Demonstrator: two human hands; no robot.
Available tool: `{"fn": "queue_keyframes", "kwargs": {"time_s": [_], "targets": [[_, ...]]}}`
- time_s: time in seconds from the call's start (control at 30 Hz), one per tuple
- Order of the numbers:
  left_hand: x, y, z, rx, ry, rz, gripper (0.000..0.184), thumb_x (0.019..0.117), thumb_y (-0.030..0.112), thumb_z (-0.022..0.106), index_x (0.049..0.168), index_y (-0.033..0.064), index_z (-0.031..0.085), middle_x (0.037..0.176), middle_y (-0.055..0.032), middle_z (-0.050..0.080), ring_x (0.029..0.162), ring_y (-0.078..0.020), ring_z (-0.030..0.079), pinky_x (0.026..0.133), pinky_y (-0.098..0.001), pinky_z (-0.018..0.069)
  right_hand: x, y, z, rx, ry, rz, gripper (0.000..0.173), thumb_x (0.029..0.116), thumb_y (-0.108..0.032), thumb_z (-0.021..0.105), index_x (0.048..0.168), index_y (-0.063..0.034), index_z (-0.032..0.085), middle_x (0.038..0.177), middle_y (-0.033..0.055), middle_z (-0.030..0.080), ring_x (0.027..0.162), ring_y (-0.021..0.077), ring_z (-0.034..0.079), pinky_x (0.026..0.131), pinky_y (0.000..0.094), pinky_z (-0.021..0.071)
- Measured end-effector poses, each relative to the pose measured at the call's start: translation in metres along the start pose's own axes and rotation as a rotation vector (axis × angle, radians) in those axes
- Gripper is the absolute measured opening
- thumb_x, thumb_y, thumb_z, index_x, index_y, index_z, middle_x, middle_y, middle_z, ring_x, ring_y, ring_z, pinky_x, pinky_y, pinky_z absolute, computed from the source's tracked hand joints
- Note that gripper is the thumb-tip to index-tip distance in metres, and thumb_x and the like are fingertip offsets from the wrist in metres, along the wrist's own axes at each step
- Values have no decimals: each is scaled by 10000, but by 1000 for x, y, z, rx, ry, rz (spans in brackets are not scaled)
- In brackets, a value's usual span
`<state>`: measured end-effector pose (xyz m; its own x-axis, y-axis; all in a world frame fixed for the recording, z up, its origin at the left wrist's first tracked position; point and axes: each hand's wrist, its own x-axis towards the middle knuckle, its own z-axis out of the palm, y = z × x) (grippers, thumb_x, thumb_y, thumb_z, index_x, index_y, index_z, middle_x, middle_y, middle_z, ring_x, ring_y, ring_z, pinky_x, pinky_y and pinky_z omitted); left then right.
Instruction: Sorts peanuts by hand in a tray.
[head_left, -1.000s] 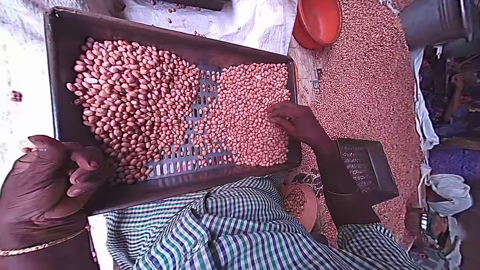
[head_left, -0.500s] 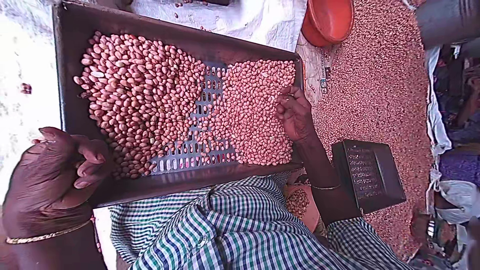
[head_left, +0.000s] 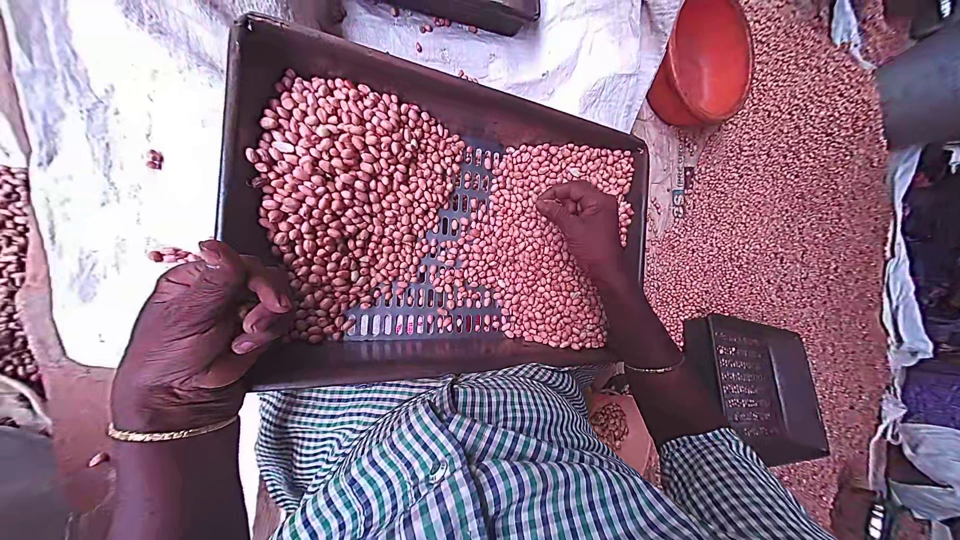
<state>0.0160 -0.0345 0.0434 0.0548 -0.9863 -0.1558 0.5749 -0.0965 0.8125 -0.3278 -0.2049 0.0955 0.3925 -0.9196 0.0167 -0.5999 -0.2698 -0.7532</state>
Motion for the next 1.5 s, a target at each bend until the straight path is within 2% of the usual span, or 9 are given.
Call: {"fn": "queue_keyframes", "kwargs": {"time_s": [0.1,0.23,0.37,0.6,0.83,1.03,1.23,1.33,1.5], "targets": [[3,8,18,63,10,-143,510,1040,511,474,820,156,766,524,106,555,403,40,465,395,-108,411,-15,-66,15,319,-62,-42,45,993,-77,635,1012,-36,638,698,-24,435,484,8,313,418,113,262],[8,13,31,169,-16,-419,648,1114,367,216,823,110,735,563,63,601,427,44,495,402,-83,394,-8,-108,83,235,-377,-368,219,865,-101,783,1018,45,724,805,82,594,645,95,490,575,210,414],[7,14,31,167,22,-350,609,1079,152,265,594,170,633,473,101,523,397,61,435,402,-90,357,33,-108,65,-85,-891,-163,167,996,31,566,1111,62,684,953,180,683,805,227,641,766,372,520],[-6,0,28,-173,220,305,563,1102,397,381,668,155,644,488,85,540,382,17,482,378,-134,408,162,-86,24,5,-28,-361,405,1065,-129,430,1412,68,499,1418,213,556,1255,186,591,1057,302,468],[-4,-2,35,-332,456,628,640,1121,396,211,650,185,589,501,98,560,398,24,494,395,-133,402,90,-87,168,199,-480,-1002,257,962,81,504,1109,115,711,1151,258,719,1171,390,669,1092,424,463],[-9,-2,37,-299,472,633,552,1115,396,311,693,179,593,531,107,535,393,33,441,387,-113,372,53,-53,192,-30,-666,-1182,363,1009,-383,517,1127,-188,799,1220,119,729,1234,367,616,1105,566,349],[-5,-2,35,-314,429,684,476,1097,303,409,694,172,626,560,97,602,426,23,512,421,-134,425,-5,17,71,-101,-955,-929,451,1002,-288,381,1253,-180,740,1431,165,607,1412,492,432,1080,748,247],[-7,-1,34,-200,351,550,498,1099,320,412,687,173,649,544,99,613,420,35,525,404,-128,426,-15,22,33,64,-739,-628,341,972,-163,475,996,-26,786,1309,178,683,1390,347,504,1167,450,344],[-9,-1,28,26,80,285,354,1057,250,550,743,203,707,610,116,664,435,67,509,395,-96,398,-8,-1,61,447,-268,-78,176,1002,25,526,1120,14,656,1321,51,640,1190,68,627,1009,238,522]]}}
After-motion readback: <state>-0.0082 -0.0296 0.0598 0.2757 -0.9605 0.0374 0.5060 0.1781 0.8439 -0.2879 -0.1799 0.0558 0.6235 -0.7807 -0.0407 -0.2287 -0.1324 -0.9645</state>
